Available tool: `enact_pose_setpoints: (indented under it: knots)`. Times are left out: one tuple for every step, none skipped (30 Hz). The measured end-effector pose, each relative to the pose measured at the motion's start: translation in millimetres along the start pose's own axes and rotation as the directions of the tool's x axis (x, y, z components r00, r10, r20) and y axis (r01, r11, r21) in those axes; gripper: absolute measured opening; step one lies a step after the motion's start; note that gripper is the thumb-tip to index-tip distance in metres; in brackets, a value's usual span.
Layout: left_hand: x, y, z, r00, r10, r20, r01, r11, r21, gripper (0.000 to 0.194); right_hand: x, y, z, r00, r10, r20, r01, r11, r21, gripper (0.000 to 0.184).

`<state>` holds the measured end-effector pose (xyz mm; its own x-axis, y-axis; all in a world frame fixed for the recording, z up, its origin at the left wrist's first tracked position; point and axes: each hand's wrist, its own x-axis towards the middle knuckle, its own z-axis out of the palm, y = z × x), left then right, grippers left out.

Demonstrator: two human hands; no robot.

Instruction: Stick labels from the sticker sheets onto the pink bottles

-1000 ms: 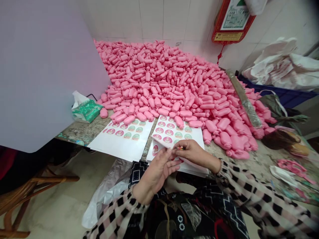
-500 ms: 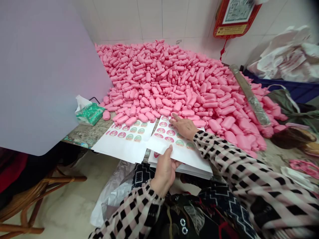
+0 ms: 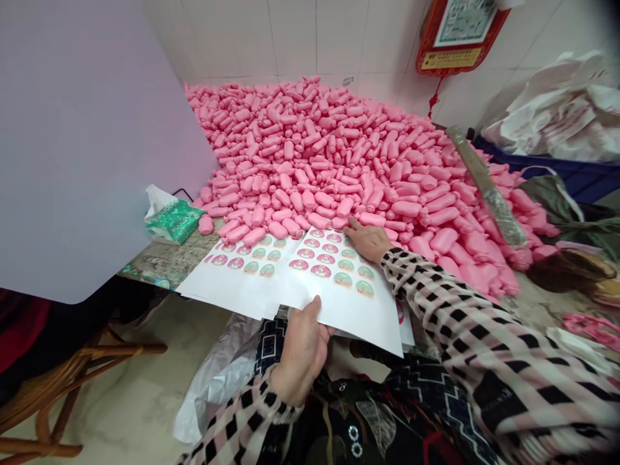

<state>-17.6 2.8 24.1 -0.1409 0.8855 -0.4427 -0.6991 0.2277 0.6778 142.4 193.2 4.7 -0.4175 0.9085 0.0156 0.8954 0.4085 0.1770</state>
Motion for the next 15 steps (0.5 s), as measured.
enact_pose_setpoints:
  knots:
    - [-2, 4, -1.5, 1.000, 0.006, -0.013, -0.006, 1.000, 0.012, 0.041, 0, 1, 0, 1.000, -0.002, 0.001, 0.002, 1.000, 0.000, 0.043]
    - [-5, 8, -3.2, 1.000, 0.012, -0.028, -0.011, 1.000, 0.026, 0.042, 0, 2, 0, 1.000, -0.008, 0.000, 0.008, 1.000, 0.000, 0.043]
    - [-8, 12, -4.9, 0.999, 0.014, -0.037, -0.012, 0.999, 0.040, 0.043, 0, 3, 0, 1.000, -0.017, 0.000, 0.017, 1.000, -0.001, 0.044]
    - [-11, 17, -6.9, 0.999, 0.014, -0.041, -0.012, 0.999, 0.052, 0.043, 0, 5, 0, 1.000, -0.024, 0.001, 0.024, 1.000, -0.002, 0.044]
    - [-14, 22, -8.9, 0.999, 0.011, -0.040, -0.009, 0.998, 0.062, 0.043, 1, 6, 1, 1.000, -0.030, 0.002, 0.030, 1.000, -0.003, 0.045]
    - [-17, 27, -11.1, 0.999, 0.006, -0.038, -0.003, 0.997, 0.071, 0.044, 1, 7, 1, 0.999, -0.033, 0.005, 0.033, 0.999, -0.004, 0.045]
    - [-20, 32, -13.4, 0.999, -0.004, -0.038, 0.007, 0.997, 0.080, 0.044, 1, 7, 1, 0.999, -0.034, 0.008, 0.034, 0.999, -0.005, 0.045]
    - [-23, 37, -15.7, 0.999, -0.013, -0.048, 0.017, 0.996, 0.091, 0.044, 1, 8, 1, 0.999, -0.034, 0.008, 0.034, 0.999, -0.005, 0.044]
    - [-25, 42, -18.1, 0.998, -0.018, -0.064, 0.024, 0.994, 0.102, 0.044, 1, 8, 1, 0.999, -0.032, 0.002, 0.032, 0.999, -0.002, 0.044]
    - [-28, 47, -20.5, 0.996, -0.017, -0.084, 0.027, 0.993, 0.114, 0.044, 1, 9, 0, 1.000, -0.030, -0.007, 0.030, 1.000, 0.005, 0.043]
    - [-30, 52, -23.0, 0.995, -0.015, -0.100, 0.028, 0.992, 0.125, 0.045, 0, 9, 0, 1.000, -0.026, -0.015, 0.027, 1.000, 0.014, 0.043]
    - [-32, 56, -25.4, 0.994, -0.010, -0.112, 0.026, 0.991, 0.135, 0.045, -1, 8, -1, 1.000, -0.020, -0.022, 0.020, 1.000, 0.024, 0.042]
    - [-32, 60, -27.8, 0.993, -0.003, -0.122, 0.021, 0.990, 0.142, 0.046, -1, 7, -3, 1.000, -0.013, -0.026, 0.014, 0.999, 0.032, 0.042]
    - [-32, 63, -30.2, 0.992, 0.000, -0.124, 0.018, 0.989, 0.146, 0.047, -2, 6, -4, 1.000, -0.005, -0.029, 0.006, 0.999, 0.036, 0.042]
    - [-31, 66, -32.4, 0.993, -0.001, -0.120, 0.018, 0.989, 0.147, 0.048, -3, 3, -6, 0.999, 0.007, -0.036, -0.006, 0.999, 0.038, 0.042]
